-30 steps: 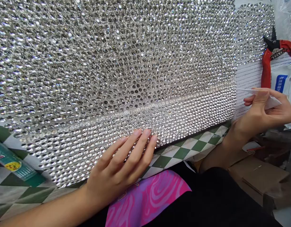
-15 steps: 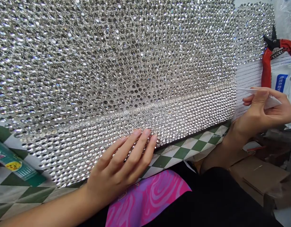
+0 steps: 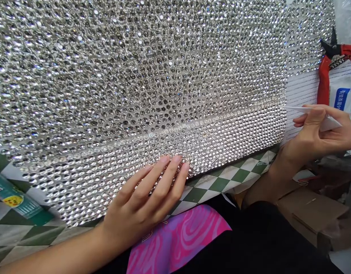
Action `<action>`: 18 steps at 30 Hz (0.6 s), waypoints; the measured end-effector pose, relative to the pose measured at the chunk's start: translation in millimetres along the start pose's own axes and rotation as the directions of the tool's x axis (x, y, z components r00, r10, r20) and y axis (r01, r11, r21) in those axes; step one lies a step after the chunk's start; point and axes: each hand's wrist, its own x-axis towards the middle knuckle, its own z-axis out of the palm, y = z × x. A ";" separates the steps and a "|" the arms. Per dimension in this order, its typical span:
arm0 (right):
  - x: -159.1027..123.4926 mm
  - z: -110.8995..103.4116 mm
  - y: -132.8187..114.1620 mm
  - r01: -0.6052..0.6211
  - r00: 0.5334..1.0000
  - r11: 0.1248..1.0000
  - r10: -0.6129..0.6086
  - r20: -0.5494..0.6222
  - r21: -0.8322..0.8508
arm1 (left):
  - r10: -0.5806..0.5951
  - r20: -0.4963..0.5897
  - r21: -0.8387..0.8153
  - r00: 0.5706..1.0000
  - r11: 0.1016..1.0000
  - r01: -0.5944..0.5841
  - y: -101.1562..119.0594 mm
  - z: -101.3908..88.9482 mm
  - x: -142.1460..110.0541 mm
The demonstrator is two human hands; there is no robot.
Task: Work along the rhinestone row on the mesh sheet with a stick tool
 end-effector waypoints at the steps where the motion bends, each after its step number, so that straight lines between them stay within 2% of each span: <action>1: -0.2 0.1 -1.2 -0.003 1.000 1.000 0.003 0.008 0.000 | -0.001 0.001 -0.001 1.000 1.000 0.001 0.2 -0.1 0.2; 7: -0.8 -0.3 -3.5 -0.019 0.999 1.000 0.019 0.050 -0.007 | 0.000 0.013 -0.012 1.000 1.000 0.000 0.8 -0.5 1.0; 13: -1.0 0.1 -0.6 0.045 0.999 0.998 -0.044 -0.013 0.038 | -0.006 0.008 -0.012 1.000 1.000 0.006 0.5 -1.2 1.0; 18: -1.2 0.5 -6.6 0.040 0.998 0.999 -0.040 0.051 0.005 | -0.001 0.008 -0.013 1.000 1.000 0.001 0.6 -0.8 1.9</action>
